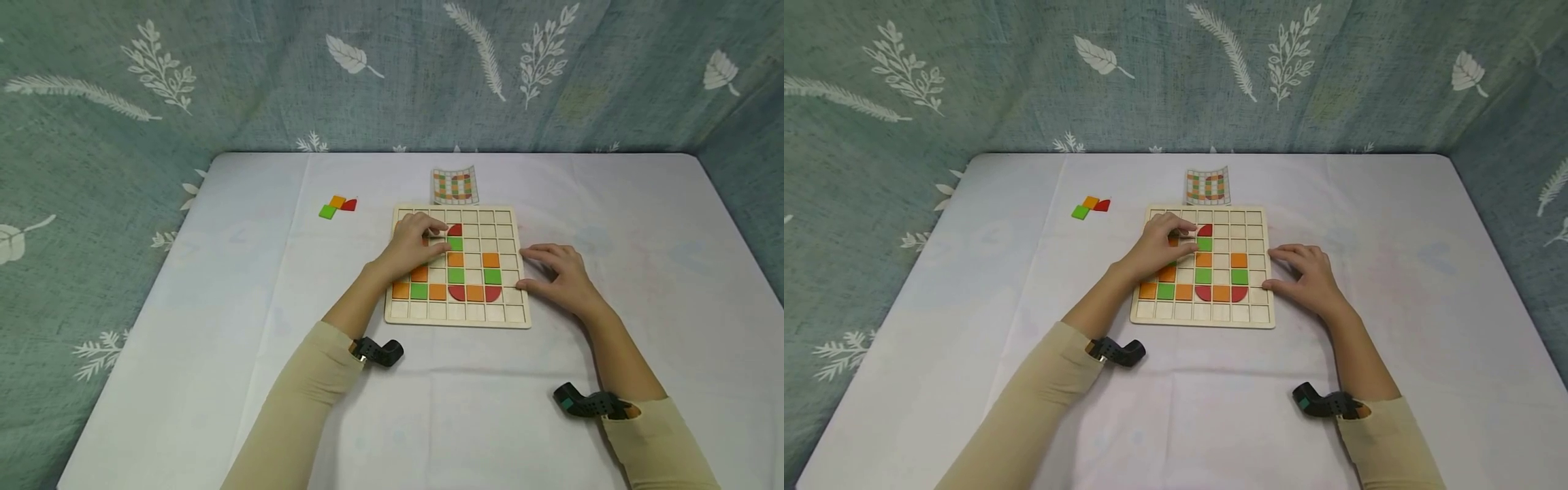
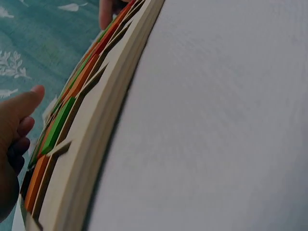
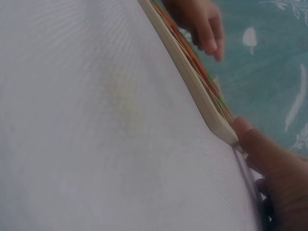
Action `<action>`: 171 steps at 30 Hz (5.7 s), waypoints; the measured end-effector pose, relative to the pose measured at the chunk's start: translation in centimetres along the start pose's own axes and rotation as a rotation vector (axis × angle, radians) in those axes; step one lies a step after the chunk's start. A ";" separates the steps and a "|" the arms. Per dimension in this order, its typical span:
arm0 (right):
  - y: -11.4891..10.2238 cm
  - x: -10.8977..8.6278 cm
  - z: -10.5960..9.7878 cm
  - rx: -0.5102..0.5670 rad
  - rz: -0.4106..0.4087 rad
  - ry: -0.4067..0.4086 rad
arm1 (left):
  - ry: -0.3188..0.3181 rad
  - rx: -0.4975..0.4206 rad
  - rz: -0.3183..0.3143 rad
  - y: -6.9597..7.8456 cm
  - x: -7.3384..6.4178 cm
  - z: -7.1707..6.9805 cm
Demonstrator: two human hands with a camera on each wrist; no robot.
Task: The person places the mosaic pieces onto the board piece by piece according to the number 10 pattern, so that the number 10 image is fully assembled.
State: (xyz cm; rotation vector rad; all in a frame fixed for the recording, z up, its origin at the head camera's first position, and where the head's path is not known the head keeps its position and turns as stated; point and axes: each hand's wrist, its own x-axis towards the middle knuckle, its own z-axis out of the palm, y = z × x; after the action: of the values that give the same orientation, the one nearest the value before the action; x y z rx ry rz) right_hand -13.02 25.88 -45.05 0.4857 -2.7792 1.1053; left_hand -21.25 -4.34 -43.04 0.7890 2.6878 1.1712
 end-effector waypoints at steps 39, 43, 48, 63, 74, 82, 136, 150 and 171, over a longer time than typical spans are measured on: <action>0.0 0.0 0.0 0.002 0.014 -0.009 | 0.423 -0.130 -0.215 -5.2 -4.1 -7.6; 0.0 0.0 0.0 0.004 -0.001 -0.003 | 0.443 -0.107 -0.259 -5.7 -4.7 -8.3; 0.1 0.2 0.0 0.002 -0.011 -0.004 | 0.466 -0.116 -0.295 -6.5 -5.2 -8.9; 0.0 0.1 0.1 0.013 0.009 -0.014 | 0.465 0.033 -0.490 -10.3 -5.8 -10.4; -0.2 0.2 0.2 -0.012 0.002 -0.021 | 0.467 0.228 -0.535 -10.6 -5.7 -9.9; -0.2 0.1 0.0 -0.007 -0.008 -0.016 | 0.433 0.246 -0.494 -10.0 -6.8 -9.4; 0.1 0.0 -0.1 0.007 -0.026 0.002 | 0.077 0.104 0.055 2.1 0.9 0.6; 0.1 0.0 -0.2 0.012 -0.026 0.001 | 0.010 0.304 0.009 4.7 2.4 5.1; 0.3 0.1 -0.2 0.007 -0.019 -0.007 | 0.070 0.156 -0.141 5.4 3.3 6.0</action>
State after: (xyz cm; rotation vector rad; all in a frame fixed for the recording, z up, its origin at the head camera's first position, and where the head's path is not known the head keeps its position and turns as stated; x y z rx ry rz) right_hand -13.22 26.21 -45.08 0.5160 -2.7714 1.1121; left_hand -20.10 4.26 -43.03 0.5759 2.8658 0.9854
